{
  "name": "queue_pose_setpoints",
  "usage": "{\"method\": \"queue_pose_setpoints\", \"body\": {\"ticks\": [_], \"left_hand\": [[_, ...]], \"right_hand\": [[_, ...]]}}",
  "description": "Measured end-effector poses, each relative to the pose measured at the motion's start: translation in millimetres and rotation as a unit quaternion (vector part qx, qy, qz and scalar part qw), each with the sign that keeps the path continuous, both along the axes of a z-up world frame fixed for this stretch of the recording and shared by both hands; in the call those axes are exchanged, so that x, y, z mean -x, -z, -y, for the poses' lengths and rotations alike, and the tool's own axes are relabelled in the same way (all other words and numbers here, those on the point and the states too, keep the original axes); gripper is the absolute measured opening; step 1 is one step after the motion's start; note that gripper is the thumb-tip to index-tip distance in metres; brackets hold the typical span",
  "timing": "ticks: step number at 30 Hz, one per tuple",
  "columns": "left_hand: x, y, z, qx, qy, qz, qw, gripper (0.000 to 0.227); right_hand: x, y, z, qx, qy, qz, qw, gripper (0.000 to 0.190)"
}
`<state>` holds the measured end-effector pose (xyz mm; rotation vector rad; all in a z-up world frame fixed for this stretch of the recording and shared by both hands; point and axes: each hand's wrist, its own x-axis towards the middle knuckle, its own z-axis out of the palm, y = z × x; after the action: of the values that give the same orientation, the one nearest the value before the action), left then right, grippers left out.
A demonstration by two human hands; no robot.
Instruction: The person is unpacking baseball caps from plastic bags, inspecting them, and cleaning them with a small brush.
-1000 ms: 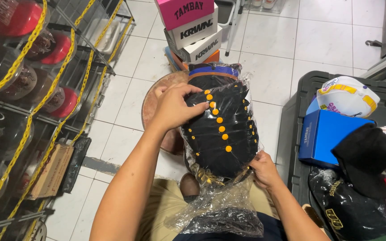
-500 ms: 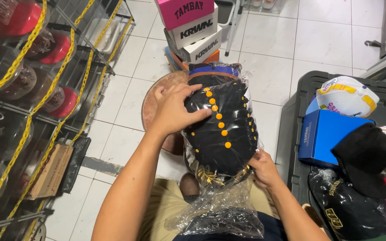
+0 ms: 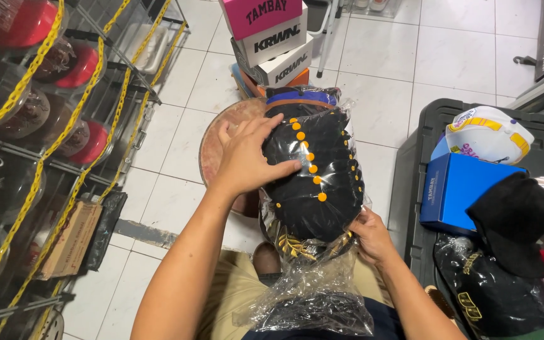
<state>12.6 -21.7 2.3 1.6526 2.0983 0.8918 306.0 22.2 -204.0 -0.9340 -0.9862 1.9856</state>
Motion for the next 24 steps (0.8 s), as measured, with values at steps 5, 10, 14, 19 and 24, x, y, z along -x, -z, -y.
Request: {"method": "queue_pose_setpoints", "body": {"ticks": [5,10,14,19,24], "left_hand": [[0.0,5.7,0.1,0.004,0.001,-0.005,1.0,0.104],[-3.2,9.3,1.6,-0.023,0.004,-0.012,1.0,0.1],[-9.8,4.9,4.6,-0.032,0.012,-0.005,0.999,0.106],[-14.0,10.5,6.9,-0.03,0.01,-0.026,0.999,0.108],[-20.6,5.6,13.8,-0.084,0.001,-0.031,0.996,0.105]], "right_hand": [[-1.7,3.5,-0.6,0.003,-0.003,-0.006,1.0,0.025],[-9.0,24.4,-7.5,0.011,-0.011,-0.016,1.0,0.024],[-7.0,22.4,-6.9,0.016,-0.007,-0.029,0.999,0.022],[-8.0,23.8,-6.7,0.015,-0.007,-0.033,0.999,0.02],[-1.6,-3.7,-1.4,0.003,-0.007,-0.035,0.999,0.027]]}}
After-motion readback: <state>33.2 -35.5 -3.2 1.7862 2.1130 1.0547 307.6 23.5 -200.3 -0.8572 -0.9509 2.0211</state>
